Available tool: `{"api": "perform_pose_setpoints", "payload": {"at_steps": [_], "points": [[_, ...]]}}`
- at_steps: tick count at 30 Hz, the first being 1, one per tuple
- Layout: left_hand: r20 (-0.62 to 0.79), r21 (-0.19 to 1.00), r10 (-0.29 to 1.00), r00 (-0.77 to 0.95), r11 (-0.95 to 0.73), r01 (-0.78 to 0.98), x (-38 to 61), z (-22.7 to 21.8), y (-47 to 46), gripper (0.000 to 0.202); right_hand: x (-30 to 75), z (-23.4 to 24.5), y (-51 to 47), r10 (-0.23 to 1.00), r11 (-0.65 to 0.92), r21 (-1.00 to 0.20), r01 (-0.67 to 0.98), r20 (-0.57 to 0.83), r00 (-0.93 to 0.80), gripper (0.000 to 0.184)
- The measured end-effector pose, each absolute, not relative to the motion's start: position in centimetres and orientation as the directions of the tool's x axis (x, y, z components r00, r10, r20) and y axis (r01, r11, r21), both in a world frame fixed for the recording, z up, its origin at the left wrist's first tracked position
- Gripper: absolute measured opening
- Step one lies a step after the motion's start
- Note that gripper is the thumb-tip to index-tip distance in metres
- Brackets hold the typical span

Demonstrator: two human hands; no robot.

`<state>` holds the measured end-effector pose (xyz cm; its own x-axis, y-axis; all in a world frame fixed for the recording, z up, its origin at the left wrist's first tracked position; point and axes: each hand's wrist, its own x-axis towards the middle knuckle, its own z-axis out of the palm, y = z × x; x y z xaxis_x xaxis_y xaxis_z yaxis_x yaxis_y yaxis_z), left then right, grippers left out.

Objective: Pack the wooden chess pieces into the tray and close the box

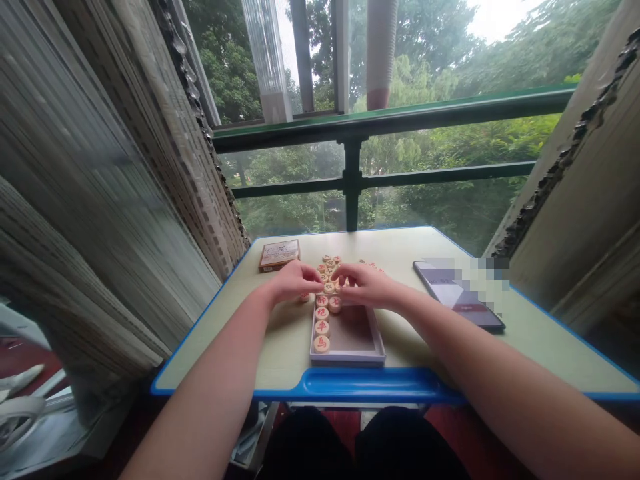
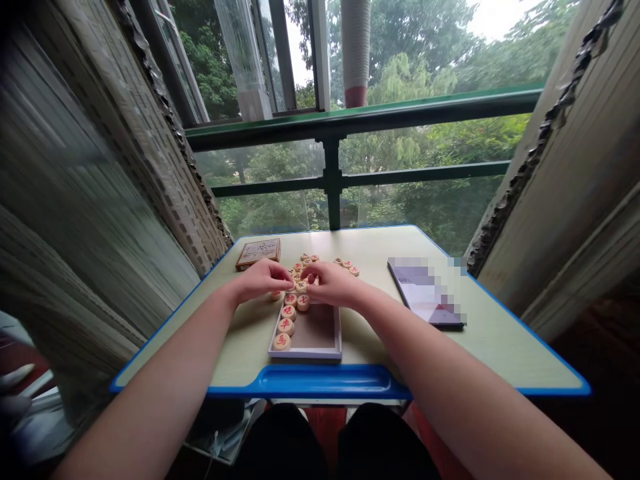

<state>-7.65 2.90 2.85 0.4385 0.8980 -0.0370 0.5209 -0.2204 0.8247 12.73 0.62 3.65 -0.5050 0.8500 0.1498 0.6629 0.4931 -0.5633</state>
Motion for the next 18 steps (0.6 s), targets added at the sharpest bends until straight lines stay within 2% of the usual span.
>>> {"api": "perform_pose_setpoints", "payload": {"at_steps": [4, 7, 9, 12, 18], "points": [[0.107, 0.784, 0.952, 0.288, -0.259, 0.564, -7.7, 2.3, 3.7, 0.020, 13.2, 2.9, 2.3, 0.891, 0.438, -0.460, 0.773, 0.339, -0.303, 0.032], [0.241, 0.691, 0.956, 0.170, -0.292, 0.662, -7.8, 1.6, 4.5, 0.021, 13.8, 2.1, 3.4, 0.890, 0.404, -0.354, 0.843, 0.363, -0.274, 0.036], [0.300, 0.609, 0.943, 0.145, -0.307, 0.731, -7.7, 1.2, 4.8, 0.022, 14.0, 1.5, 4.0, 0.891, 0.403, -0.308, 0.862, 0.349, -0.292, 0.034], [0.335, 0.539, 0.929, 0.155, -0.324, 0.778, -7.4, 0.8, 5.0, 0.024, 14.0, 0.7, 4.5, 0.857, 0.483, -0.285, 0.828, 0.349, -0.380, 0.028], [0.388, 0.424, 0.901, 0.196, -0.363, 0.830, -6.9, 1.0, 4.9, 0.027, 13.6, 1.0, 5.2, 0.808, 0.581, -0.330, 0.744, 0.343, -0.479, 0.036]]}}
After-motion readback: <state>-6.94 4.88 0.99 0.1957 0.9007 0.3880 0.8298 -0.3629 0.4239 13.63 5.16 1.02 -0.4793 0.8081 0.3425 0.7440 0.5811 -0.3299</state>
